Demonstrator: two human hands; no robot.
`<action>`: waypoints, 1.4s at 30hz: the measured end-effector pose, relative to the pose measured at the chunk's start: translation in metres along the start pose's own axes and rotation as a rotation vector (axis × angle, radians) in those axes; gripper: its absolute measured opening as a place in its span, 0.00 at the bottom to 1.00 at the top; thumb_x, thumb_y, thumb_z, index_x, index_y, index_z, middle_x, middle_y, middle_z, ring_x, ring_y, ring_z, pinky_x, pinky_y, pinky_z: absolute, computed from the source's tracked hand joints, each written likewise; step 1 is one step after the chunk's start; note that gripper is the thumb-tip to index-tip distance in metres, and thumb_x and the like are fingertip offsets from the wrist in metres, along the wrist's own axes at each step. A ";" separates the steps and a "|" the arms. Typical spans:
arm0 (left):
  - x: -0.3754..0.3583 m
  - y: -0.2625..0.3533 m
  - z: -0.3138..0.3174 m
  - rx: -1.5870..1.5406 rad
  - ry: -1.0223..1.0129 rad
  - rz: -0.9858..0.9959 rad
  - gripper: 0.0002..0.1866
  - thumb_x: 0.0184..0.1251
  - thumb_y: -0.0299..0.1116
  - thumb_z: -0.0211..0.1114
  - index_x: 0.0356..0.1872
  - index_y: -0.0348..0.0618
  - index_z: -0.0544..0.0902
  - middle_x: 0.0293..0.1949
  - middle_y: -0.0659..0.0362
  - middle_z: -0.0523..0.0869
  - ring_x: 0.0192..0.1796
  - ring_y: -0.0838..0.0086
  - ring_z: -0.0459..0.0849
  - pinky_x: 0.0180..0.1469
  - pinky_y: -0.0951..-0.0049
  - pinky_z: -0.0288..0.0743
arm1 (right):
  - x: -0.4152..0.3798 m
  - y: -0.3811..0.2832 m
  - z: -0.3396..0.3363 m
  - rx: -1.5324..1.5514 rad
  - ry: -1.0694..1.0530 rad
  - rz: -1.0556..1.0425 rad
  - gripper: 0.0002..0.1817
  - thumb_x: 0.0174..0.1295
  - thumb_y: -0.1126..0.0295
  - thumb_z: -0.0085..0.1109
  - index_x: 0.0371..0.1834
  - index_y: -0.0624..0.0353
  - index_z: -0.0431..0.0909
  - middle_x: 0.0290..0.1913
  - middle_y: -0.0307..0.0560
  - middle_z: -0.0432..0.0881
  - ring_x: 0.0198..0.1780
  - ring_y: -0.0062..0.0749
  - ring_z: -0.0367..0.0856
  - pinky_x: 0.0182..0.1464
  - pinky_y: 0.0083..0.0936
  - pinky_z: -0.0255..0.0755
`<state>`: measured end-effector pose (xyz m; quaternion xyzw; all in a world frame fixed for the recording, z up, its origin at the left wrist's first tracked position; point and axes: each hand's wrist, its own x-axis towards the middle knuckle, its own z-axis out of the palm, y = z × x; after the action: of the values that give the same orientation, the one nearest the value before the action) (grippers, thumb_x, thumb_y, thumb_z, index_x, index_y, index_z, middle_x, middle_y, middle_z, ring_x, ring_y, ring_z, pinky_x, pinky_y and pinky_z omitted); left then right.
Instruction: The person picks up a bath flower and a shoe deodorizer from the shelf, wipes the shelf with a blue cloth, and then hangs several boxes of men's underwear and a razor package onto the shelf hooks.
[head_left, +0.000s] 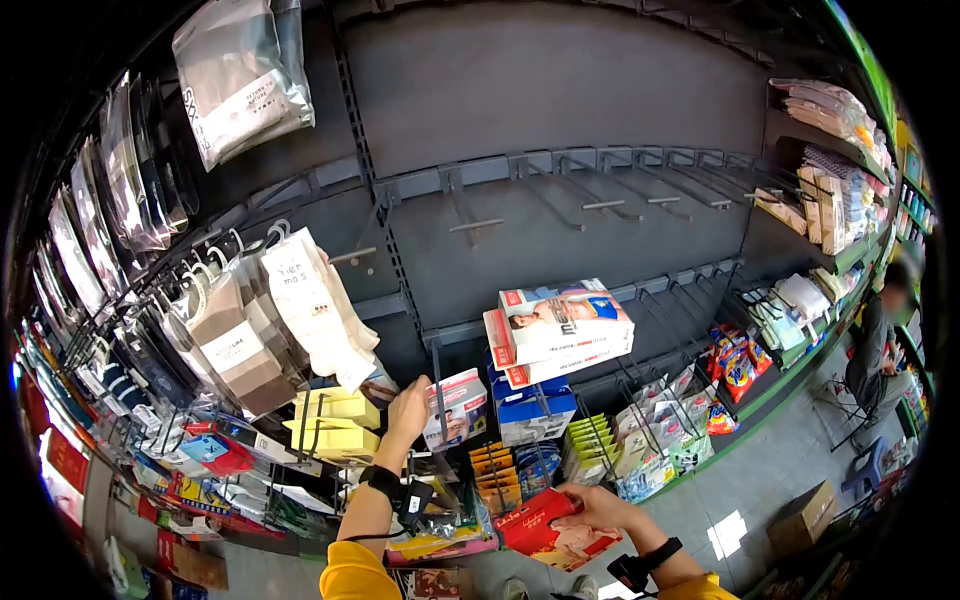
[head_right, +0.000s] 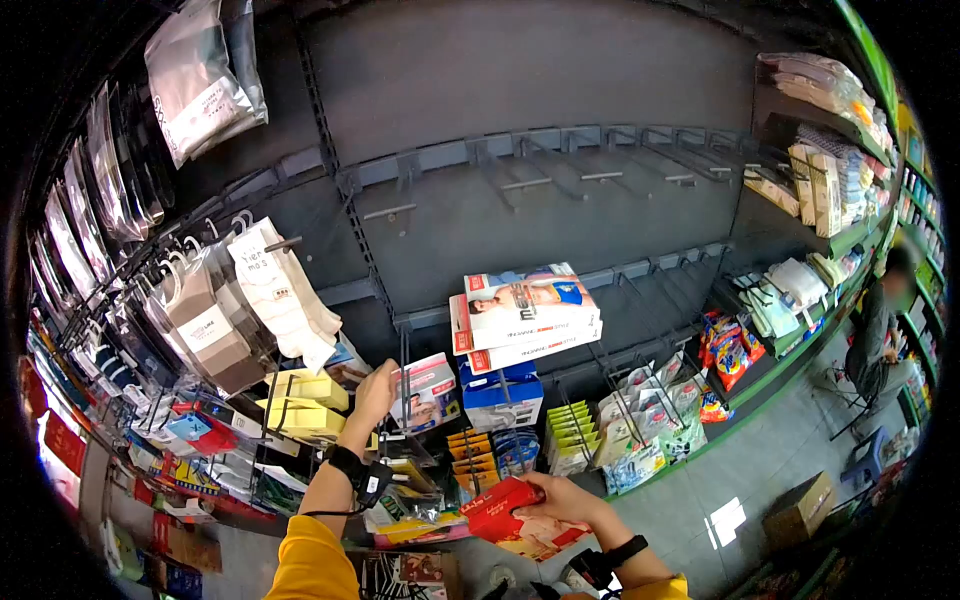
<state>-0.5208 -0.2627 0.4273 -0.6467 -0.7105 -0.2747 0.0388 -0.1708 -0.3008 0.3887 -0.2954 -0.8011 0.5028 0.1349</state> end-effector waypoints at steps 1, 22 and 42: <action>-0.009 0.004 -0.002 0.005 -0.009 -0.008 0.02 0.58 0.27 0.49 0.32 0.41 0.68 0.30 0.48 0.78 0.34 0.50 0.77 0.33 0.54 0.69 | 0.001 -0.002 -0.001 -0.020 0.014 -0.015 0.30 0.46 0.60 0.68 0.52 0.57 0.68 0.35 0.51 0.79 0.37 0.33 0.78 0.40 0.26 0.71; -0.084 0.027 -0.058 -0.477 -0.280 0.003 0.07 0.63 0.30 0.53 0.37 0.37 0.73 0.28 0.50 0.78 0.31 0.64 0.77 0.36 0.73 0.70 | -0.014 -0.019 -0.023 -0.032 -0.047 -0.056 0.30 0.48 0.61 0.66 0.55 0.57 0.66 0.42 0.53 0.78 0.40 0.36 0.78 0.43 0.25 0.70; -0.229 -0.001 -0.126 -0.473 -0.169 -0.230 0.06 0.60 0.26 0.56 0.34 0.33 0.76 0.30 0.50 0.79 0.31 0.63 0.78 0.35 0.74 0.71 | 0.068 -0.065 0.015 0.108 0.256 -0.167 0.30 0.48 0.63 0.65 0.53 0.62 0.66 0.42 0.54 0.77 0.42 0.31 0.78 0.45 0.24 0.71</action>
<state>-0.5225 -0.5235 0.4397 -0.5734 -0.6963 -0.3806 -0.2039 -0.2544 -0.2907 0.4344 -0.2818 -0.7710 0.4904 0.2927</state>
